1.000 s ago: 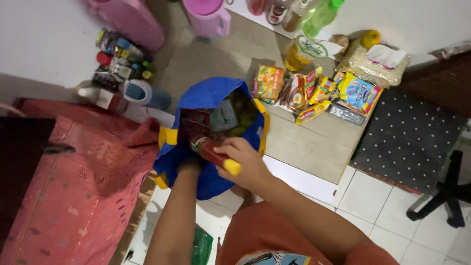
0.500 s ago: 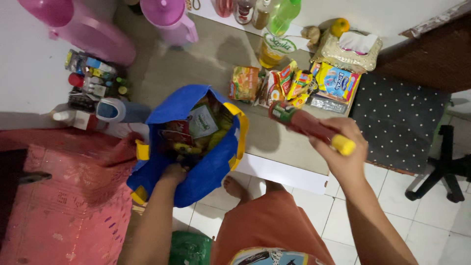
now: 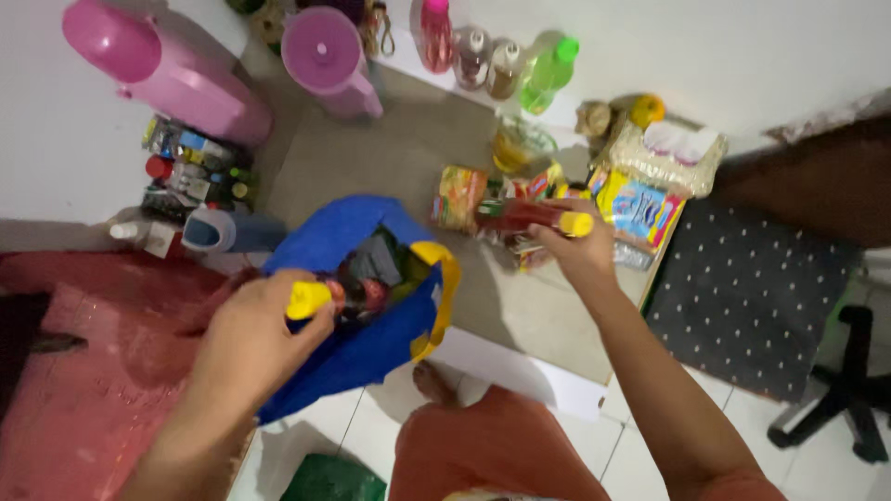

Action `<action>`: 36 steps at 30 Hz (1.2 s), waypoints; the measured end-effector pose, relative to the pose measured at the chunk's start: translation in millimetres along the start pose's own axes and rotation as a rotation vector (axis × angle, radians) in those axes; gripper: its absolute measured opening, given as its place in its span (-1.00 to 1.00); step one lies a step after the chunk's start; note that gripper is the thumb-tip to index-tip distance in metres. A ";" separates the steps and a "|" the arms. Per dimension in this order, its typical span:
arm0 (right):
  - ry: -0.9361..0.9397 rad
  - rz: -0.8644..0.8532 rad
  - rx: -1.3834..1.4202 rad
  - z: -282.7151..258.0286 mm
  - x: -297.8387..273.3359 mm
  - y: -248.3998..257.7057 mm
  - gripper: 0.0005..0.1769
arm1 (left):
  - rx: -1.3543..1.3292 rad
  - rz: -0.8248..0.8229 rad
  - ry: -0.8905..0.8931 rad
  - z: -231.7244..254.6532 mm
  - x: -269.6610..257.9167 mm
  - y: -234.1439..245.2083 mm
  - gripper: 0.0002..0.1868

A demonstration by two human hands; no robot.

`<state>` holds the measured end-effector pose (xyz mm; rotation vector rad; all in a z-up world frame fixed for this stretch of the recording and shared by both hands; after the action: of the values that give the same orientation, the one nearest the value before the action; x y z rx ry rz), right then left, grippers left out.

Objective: The person removes food items, including packets of instant noodles, a bottle of oil, and seasoning sachets, from a blue shopping bag and places them onto a white surface next to other food containers.

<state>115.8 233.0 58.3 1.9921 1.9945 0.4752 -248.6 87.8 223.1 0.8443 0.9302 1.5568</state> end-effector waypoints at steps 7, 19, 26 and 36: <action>0.260 -0.058 -0.029 -34.3 82.2 -92.4 -0.56 | -0.070 0.044 -0.107 17.2 137.6 -42.9 -0.57; 0.175 -0.006 -0.312 69.6 176.9 -207.8 -0.52 | -0.202 -0.153 -0.154 -38.5 291.1 -112.6 -0.58; 0.157 -0.166 -0.386 113.7 194.5 -251.3 -0.52 | -0.204 0.016 -0.367 -18.2 326.3 -48.0 -0.60; 0.155 -0.169 -0.442 129.7 195.8 -260.7 -0.55 | -0.109 0.118 -0.331 -62.9 334.8 -201.0 -0.50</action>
<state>-67.5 434.6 -162.8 1.5469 1.9127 0.9582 -273.1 431.8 29.4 1.0554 0.5611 1.4943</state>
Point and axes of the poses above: each hand's wrist, its own x-axis towards the middle knuckle, its own y-axis out of the back of the hand, z = x × y, the point moved 8 cm from there along x, towards the middle knuckle, and after that the axes turned 7 degrees about z, right-handed, at the moved point
